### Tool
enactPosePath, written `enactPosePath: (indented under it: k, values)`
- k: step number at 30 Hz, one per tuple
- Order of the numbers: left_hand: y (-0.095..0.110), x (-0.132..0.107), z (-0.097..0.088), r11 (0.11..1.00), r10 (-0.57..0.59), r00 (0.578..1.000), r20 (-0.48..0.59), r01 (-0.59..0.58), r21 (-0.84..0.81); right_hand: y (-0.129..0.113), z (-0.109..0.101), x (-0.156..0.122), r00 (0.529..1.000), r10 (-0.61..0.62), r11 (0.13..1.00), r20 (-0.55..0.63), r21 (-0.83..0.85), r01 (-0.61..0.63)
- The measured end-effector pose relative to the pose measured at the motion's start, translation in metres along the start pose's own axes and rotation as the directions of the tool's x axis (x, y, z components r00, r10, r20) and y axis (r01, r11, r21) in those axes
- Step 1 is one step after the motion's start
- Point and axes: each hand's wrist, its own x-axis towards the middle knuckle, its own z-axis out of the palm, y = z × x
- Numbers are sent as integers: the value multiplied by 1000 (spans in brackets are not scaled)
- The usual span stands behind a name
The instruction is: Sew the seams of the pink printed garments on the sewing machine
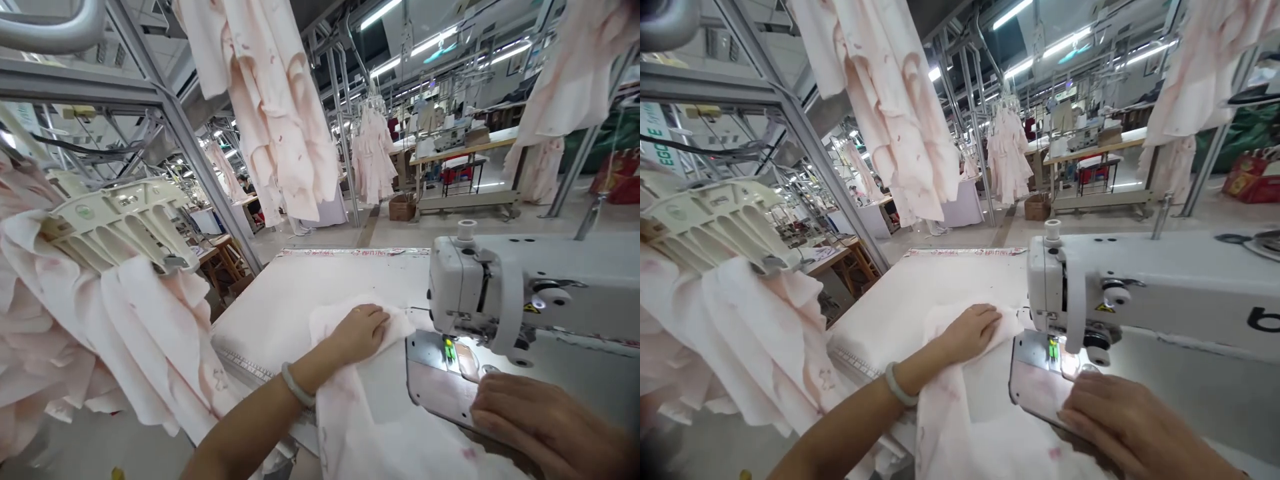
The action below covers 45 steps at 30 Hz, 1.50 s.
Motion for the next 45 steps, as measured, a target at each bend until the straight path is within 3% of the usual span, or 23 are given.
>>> enactPosePath:
  k: [3, 6, 8, 13, 17, 24, 35, 41, 45]
  values:
    - [10, -26, 7, 981, 194, 980, 35, -193, -29, -5, 3, -6, 999, -30, 999, 24, 44, 29]
    - [27, -43, 11, 913, 409, 910, 69, -407, -43, -8, -1, -4, 994, -75, 997, -81, -32, 73]
    - [37, -47, 12, 883, 468, 877, 107, -469, -20, -11, -4, 0, 991, -125, 992, -48, -19, 125]
    - [42, -48, 9, 866, 467, 857, 218, -493, 87, -16, -10, 3, 955, -267, 960, 128, -53, 275]
    - [38, -45, 9, 856, 476, 847, 237, -508, 95, -18, -12, 6, 943, -322, 934, 82, -132, 331]
    - [24, -8, 16, 793, 574, 780, 248, -605, 68, -21, -19, 22, 949, -312, 920, -50, -265, 288]
    - [7, 22, 20, 701, 688, 688, 231, -712, 33, -15, -19, 18, 976, -217, 942, -2, -264, 208]
    - [6, 29, 21, 709, 689, 692, 214, -705, -2, -12, -18, 13, 987, -161, 959, -12, -240, 153]
    - [16, 29, 9, 765, 624, 735, 265, -644, -14, -7, -14, 6, 992, -126, 964, -12, -239, 119]
